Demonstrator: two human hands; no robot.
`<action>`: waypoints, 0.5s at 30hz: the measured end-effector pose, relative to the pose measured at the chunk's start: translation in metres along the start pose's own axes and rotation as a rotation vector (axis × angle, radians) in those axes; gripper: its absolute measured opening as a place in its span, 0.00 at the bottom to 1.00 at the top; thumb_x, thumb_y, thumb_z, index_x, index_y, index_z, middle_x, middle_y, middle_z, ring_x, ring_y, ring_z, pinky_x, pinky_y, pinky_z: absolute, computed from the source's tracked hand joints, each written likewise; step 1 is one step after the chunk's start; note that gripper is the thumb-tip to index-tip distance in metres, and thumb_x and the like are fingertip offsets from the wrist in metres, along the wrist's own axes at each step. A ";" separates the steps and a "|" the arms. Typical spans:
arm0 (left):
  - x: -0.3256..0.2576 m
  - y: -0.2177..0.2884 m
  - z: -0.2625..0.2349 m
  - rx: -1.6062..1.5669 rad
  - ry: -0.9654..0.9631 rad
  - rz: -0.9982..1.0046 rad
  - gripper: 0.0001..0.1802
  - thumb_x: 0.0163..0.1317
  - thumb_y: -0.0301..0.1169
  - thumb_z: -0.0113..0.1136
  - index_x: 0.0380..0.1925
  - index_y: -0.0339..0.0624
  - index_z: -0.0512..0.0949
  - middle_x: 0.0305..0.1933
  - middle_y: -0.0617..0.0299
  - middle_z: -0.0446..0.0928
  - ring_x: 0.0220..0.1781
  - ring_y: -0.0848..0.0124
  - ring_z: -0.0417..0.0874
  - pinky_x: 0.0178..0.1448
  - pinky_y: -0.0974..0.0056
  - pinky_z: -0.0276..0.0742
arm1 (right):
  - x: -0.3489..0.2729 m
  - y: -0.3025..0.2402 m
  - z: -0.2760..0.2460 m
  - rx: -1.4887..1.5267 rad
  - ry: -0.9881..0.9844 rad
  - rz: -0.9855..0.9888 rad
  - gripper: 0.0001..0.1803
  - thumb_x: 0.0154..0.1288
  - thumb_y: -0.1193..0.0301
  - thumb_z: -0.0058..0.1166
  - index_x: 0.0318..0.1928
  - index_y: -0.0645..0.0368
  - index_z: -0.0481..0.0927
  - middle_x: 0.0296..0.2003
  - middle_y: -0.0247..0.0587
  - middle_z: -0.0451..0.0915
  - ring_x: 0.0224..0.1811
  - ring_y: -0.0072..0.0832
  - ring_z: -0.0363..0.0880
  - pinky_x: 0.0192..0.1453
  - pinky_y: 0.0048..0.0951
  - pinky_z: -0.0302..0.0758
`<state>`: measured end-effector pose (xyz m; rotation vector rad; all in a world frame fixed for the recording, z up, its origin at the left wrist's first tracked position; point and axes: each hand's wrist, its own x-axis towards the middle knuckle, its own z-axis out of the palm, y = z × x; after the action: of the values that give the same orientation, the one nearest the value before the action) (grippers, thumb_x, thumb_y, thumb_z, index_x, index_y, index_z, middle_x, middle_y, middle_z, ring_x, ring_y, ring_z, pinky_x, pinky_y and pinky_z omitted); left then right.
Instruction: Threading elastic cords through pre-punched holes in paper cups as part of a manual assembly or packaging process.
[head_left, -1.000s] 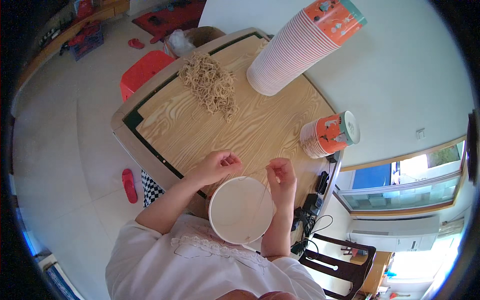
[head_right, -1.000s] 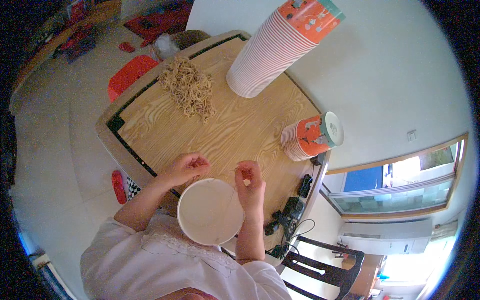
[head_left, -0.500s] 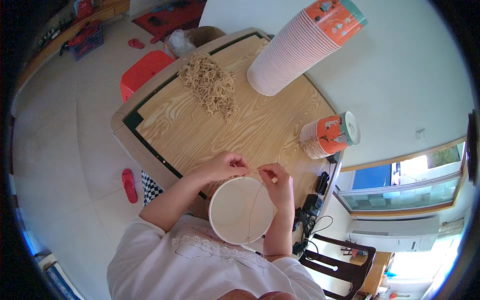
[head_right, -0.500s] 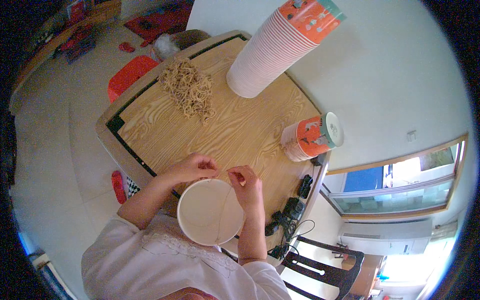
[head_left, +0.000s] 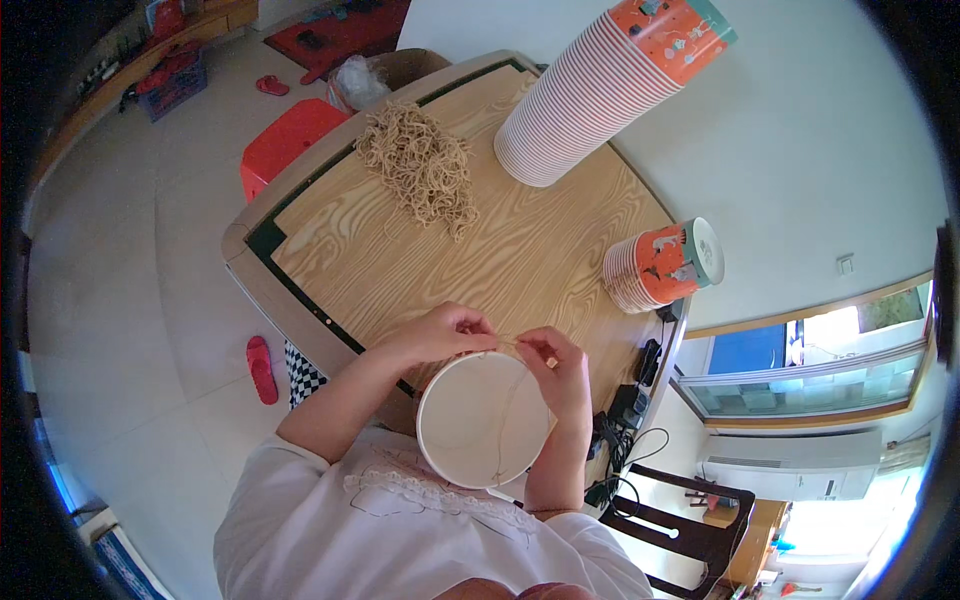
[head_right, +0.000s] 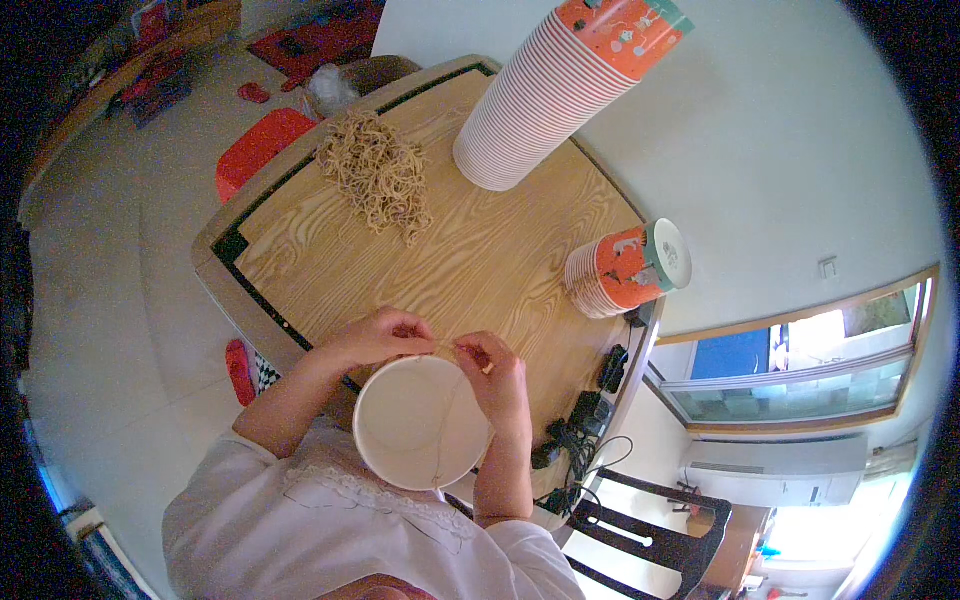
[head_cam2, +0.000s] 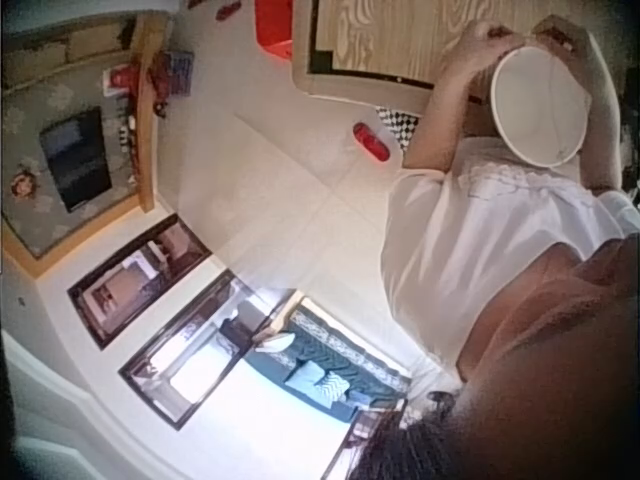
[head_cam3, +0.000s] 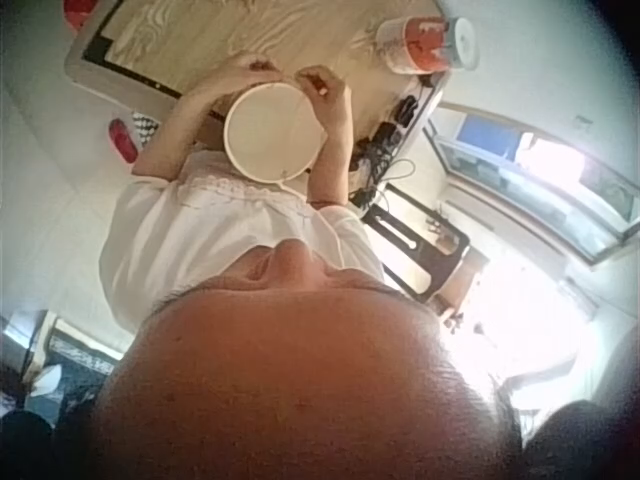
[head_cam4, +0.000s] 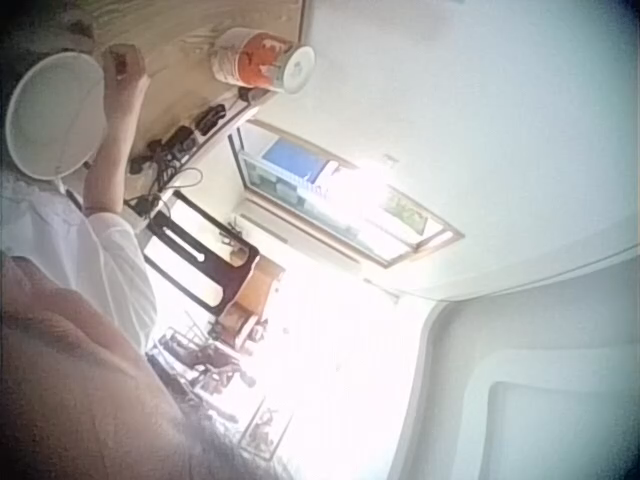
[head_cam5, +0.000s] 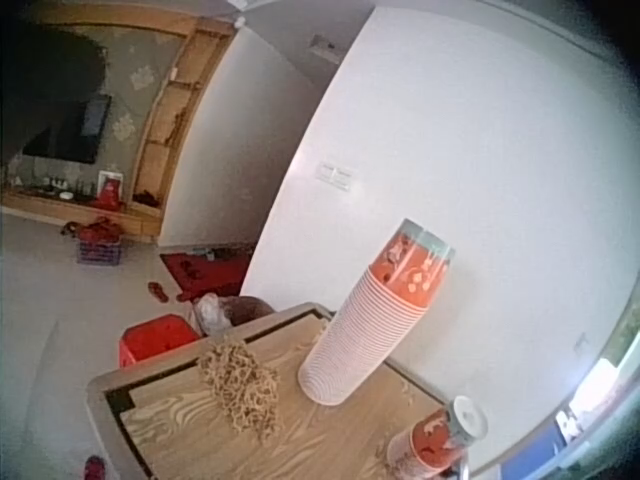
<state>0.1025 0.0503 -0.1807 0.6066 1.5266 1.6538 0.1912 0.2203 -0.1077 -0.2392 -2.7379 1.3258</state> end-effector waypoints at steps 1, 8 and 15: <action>-0.001 -0.002 -0.001 0.055 0.008 0.043 0.11 0.59 0.37 0.59 0.34 0.41 0.80 0.30 0.69 0.78 0.31 0.80 0.75 0.36 0.73 0.72 | 0.000 0.000 -0.001 0.002 -0.001 0.022 0.05 0.55 0.77 0.58 0.33 0.64 0.79 0.26 0.33 0.78 0.27 0.16 0.72 0.34 0.19 0.70; -0.004 -0.009 -0.005 -0.209 -0.001 -0.005 0.12 0.59 0.37 0.59 0.38 0.41 0.79 0.31 0.68 0.78 0.34 0.79 0.76 0.38 0.72 0.72 | -0.005 0.010 -0.006 0.075 -0.039 0.036 0.04 0.56 0.78 0.56 0.34 0.64 0.79 0.27 0.31 0.79 0.28 0.15 0.73 0.34 0.18 0.70; 0.006 0.002 -0.001 0.007 -0.023 0.000 0.10 0.57 0.35 0.60 0.34 0.41 0.79 0.31 0.68 0.79 0.34 0.80 0.76 0.40 0.72 0.73 | -0.002 0.005 -0.002 0.073 -0.017 0.018 0.04 0.56 0.77 0.57 0.33 0.63 0.79 0.27 0.32 0.78 0.27 0.16 0.73 0.33 0.19 0.70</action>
<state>0.0983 0.0545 -0.1796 0.6276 1.5164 1.6366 0.1940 0.2247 -0.1105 -0.2483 -2.7005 1.4361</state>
